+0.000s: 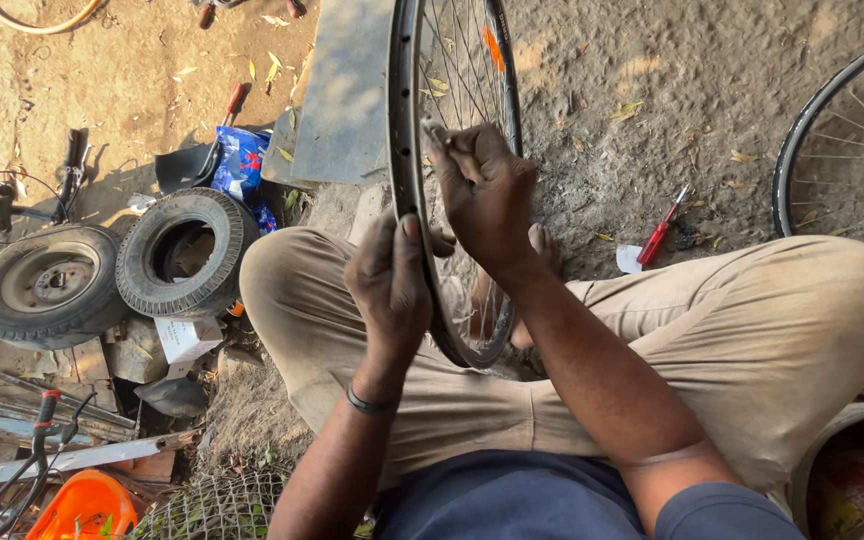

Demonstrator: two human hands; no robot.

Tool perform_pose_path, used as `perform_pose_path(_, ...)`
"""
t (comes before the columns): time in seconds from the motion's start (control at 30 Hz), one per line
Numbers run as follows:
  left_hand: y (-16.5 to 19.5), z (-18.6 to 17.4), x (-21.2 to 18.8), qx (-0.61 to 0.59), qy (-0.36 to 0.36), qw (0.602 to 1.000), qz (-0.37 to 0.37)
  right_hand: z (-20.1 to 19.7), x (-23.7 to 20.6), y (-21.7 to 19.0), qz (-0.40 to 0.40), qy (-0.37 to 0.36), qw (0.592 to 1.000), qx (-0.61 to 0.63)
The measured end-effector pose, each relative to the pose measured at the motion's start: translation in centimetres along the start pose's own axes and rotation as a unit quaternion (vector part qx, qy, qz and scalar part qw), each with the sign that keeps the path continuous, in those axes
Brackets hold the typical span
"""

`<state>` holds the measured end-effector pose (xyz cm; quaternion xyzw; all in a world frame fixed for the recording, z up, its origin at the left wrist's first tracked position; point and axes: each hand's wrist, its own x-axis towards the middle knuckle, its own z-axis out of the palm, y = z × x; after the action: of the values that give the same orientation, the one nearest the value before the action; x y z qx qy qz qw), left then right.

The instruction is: The person sits on the ground holding a bicycle wheel and works the spokes and rim by hand, turning spoke nipples and checking the rim around its circumference. At the end they set the wheel across their legs and pick up a mobile phone.

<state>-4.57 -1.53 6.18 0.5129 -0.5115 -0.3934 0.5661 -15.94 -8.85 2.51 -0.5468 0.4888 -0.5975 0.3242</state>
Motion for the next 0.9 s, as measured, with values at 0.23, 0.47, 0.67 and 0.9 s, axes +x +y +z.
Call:
perform_pose_path(0.23,0.3,0.2,3.3,0.032,-0.007,0.999,0.003,-3.8,3.1,-0.8,-0.095,-0.150,0.978,-0.113)
perform_pose_path(0.47,-1.0,0.4,3.1,-0.042,0.025,0.999,0.007,-5.7,3.8,-0.4,-0.100,-0.276,0.946,-0.137)
perform_pose_path(0.67,-0.4,0.4,3.2,-0.045,0.019,0.999,0.018,-3.4,3.0,0.7,0.065,-0.232,0.957,0.160)
perform_pose_path(0.9,-0.5,0.3,2.8,-0.077,0.053,0.996,-0.010,-2.2,1.6,1.8,-0.073,-0.205,0.969,0.114)
